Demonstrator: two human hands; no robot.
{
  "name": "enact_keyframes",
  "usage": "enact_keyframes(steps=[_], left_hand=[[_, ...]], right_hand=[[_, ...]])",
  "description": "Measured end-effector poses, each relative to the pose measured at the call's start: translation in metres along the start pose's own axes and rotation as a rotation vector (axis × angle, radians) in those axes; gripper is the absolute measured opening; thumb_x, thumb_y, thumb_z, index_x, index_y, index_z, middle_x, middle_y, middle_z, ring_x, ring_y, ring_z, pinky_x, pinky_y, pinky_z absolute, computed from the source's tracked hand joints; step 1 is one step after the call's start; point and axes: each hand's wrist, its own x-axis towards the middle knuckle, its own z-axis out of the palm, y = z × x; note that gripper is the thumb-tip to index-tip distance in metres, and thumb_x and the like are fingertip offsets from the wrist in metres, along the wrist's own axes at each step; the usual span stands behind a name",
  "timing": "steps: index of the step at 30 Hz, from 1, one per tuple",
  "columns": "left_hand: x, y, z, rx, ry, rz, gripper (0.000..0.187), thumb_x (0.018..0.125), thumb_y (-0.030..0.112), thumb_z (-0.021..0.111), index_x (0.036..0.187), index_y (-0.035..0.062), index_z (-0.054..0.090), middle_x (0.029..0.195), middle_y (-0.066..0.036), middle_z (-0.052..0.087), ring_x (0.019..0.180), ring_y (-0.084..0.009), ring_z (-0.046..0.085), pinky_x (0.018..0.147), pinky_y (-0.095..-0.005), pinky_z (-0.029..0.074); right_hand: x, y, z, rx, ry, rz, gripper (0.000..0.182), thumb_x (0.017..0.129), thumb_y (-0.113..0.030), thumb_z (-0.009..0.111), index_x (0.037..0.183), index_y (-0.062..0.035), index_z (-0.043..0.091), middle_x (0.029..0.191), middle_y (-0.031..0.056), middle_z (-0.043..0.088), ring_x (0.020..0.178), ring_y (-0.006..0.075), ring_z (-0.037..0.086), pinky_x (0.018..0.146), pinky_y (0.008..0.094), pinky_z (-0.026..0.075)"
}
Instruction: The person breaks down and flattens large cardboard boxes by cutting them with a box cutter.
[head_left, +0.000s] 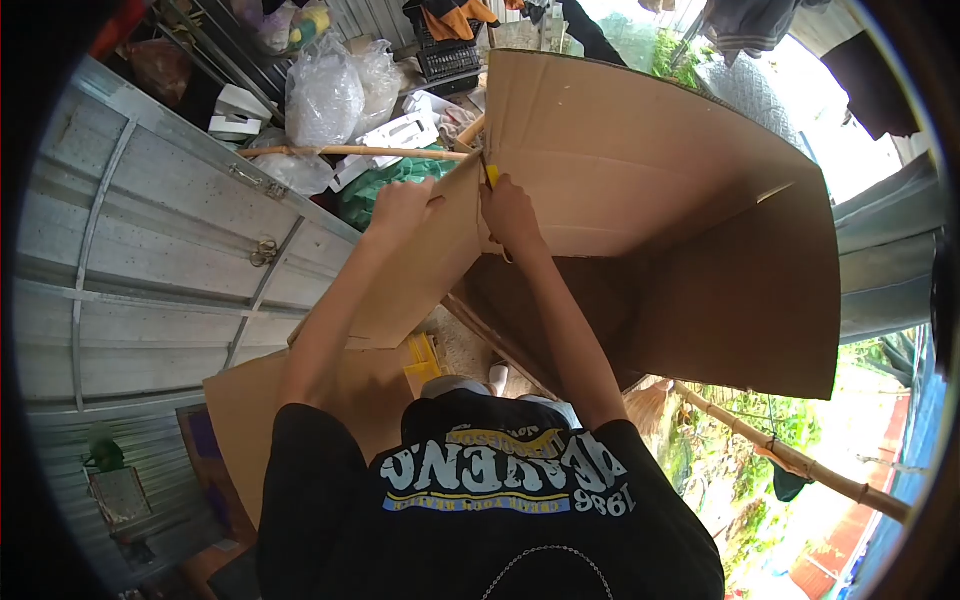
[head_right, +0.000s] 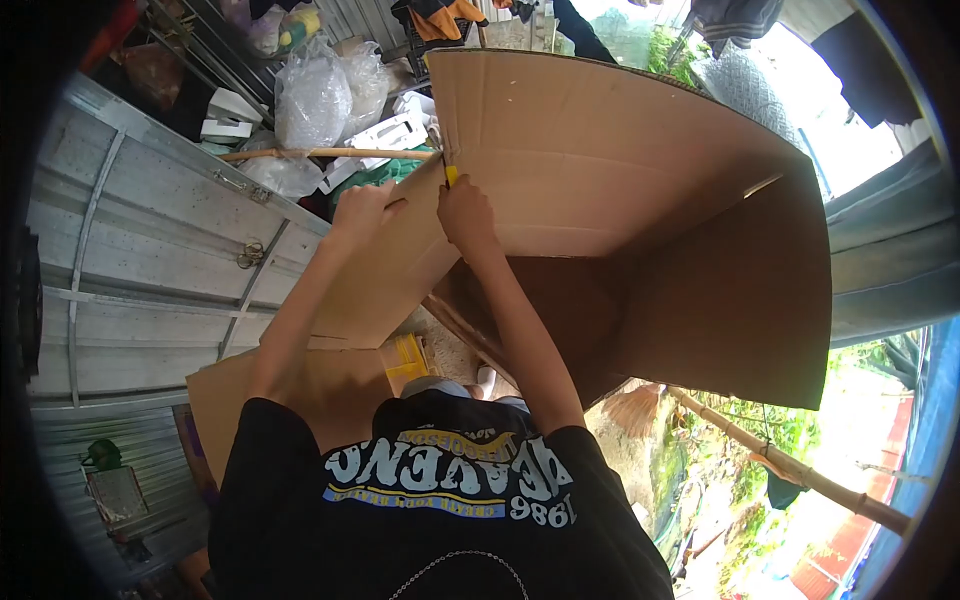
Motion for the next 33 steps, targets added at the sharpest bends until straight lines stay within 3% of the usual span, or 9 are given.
enact_keyframes(steps=[2, 5, 8, 10, 14, 17, 22, 26, 33], left_hand=[[-0.001, -0.001, -0.001, -0.014, -0.011, -0.053, 0.027, 0.078, 0.031, 0.055, 0.083, 0.0039, 0.053, 0.066, -0.018, 0.059, 0.066, -0.0332, 0.060, 0.058, -0.0423, 0.047], [-0.001, -0.011, 0.001, -0.014, 0.022, -0.034, 0.027, 0.078, 0.031, 0.055, 0.082, 0.0039, 0.053, 0.066, -0.018, 0.059, 0.066, -0.0335, 0.060, 0.058, -0.0428, 0.046], [-0.005, -0.010, 0.004, -0.007, 0.010, 0.091, 0.028, 0.078, 0.032, 0.055, 0.082, 0.0047, 0.053, 0.063, -0.015, 0.059, 0.063, -0.0322, 0.060, 0.057, -0.0409, 0.048], [-0.004, -0.004, 0.000, 0.007, -0.009, -0.027, 0.028, 0.079, 0.033, 0.054, 0.082, 0.0051, 0.053, 0.063, -0.015, 0.059, 0.063, -0.0323, 0.060, 0.057, -0.0414, 0.047], [-0.003, -0.013, 0.002, 0.006, -0.007, -0.049, 0.027, 0.079, 0.032, 0.054, 0.081, 0.0055, 0.052, 0.063, -0.015, 0.059, 0.063, -0.0323, 0.060, 0.056, -0.0416, 0.047], [-0.012, -0.015, 0.002, -0.046, -0.018, 0.072, 0.027, 0.079, 0.032, 0.053, 0.081, 0.0054, 0.052, 0.063, -0.016, 0.059, 0.063, -0.0325, 0.060, 0.055, -0.0417, 0.047], [-0.014, -0.009, -0.011, -0.045, -0.016, -0.067, 0.027, 0.080, 0.033, 0.053, 0.082, 0.0058, 0.051, 0.065, -0.018, 0.058, 0.063, -0.0356, 0.058, 0.055, -0.0437, 0.045], [-0.017, -0.018, -0.007, -0.075, -0.030, 0.044, 0.027, 0.081, 0.033, 0.053, 0.083, 0.0064, 0.051, 0.065, -0.018, 0.058, 0.063, -0.0353, 0.058, 0.054, -0.0429, 0.045], [-0.025, -0.018, -0.009, -0.018, -0.016, 0.008, 0.026, 0.081, 0.032, 0.052, 0.086, 0.0069, 0.051, 0.066, -0.017, 0.059, 0.061, -0.0348, 0.057, 0.052, -0.0434, 0.044]], right_hand=[[-0.013, -0.002, 0.005, -0.147, 0.122, -0.079, 0.028, 0.083, -0.024, 0.048, 0.085, 0.0041, 0.047, 0.074, 0.0256, 0.058, 0.072, 0.0406, 0.058, 0.064, 0.0459, 0.047], [-0.038, -0.002, 0.005, -0.200, 0.085, -0.011, 0.027, 0.083, -0.023, 0.048, 0.084, 0.0039, 0.048, 0.075, 0.0250, 0.058, 0.073, 0.0392, 0.059, 0.064, 0.0452, 0.047], [-0.011, -0.001, 0.016, -0.211, 0.122, -0.025, 0.027, 0.083, -0.022, 0.048, 0.086, 0.0042, 0.047, 0.076, 0.0250, 0.058, 0.073, 0.0375, 0.059, 0.064, 0.0448, 0.048], [-0.010, -0.003, 0.019, -0.203, 0.103, -0.008, 0.027, 0.083, -0.022, 0.048, 0.087, 0.0041, 0.047, 0.076, 0.0245, 0.059, 0.073, 0.0366, 0.060, 0.064, 0.0443, 0.048], [-0.039, 0.006, 0.026, -0.278, 0.074, 0.000, 0.026, 0.083, -0.022, 0.049, 0.088, 0.0035, 0.047, 0.077, 0.0227, 0.059, 0.072, 0.0347, 0.061, 0.063, 0.0430, 0.048], [-0.016, 0.010, 0.037, -0.222, 0.101, -0.025, 0.027, 0.083, -0.022, 0.049, 0.089, 0.0033, 0.047, 0.079, 0.0216, 0.060, 0.074, 0.0345, 0.060, 0.064, 0.0420, 0.049], [-0.026, 0.019, 0.047, -0.202, 0.047, 0.012, 0.027, 0.082, -0.023, 0.050, 0.088, 0.0036, 0.047, 0.075, 0.0214, 0.059, 0.073, 0.0359, 0.060, 0.064, 0.0424, 0.048], [-0.018, 0.025, 0.059, -0.180, 0.091, 0.008, 0.027, 0.082, -0.023, 0.050, 0.084, 0.0039, 0.047, 0.071, 0.0225, 0.059, 0.070, 0.0366, 0.060, 0.062, 0.0430, 0.048], [-0.026, 0.030, 0.065, -0.158, 0.026, 0.055, 0.027, 0.082, -0.023, 0.050, 0.084, 0.0038, 0.047, 0.074, 0.0224, 0.059, 0.072, 0.0363, 0.059, 0.064, 0.0434, 0.048]])
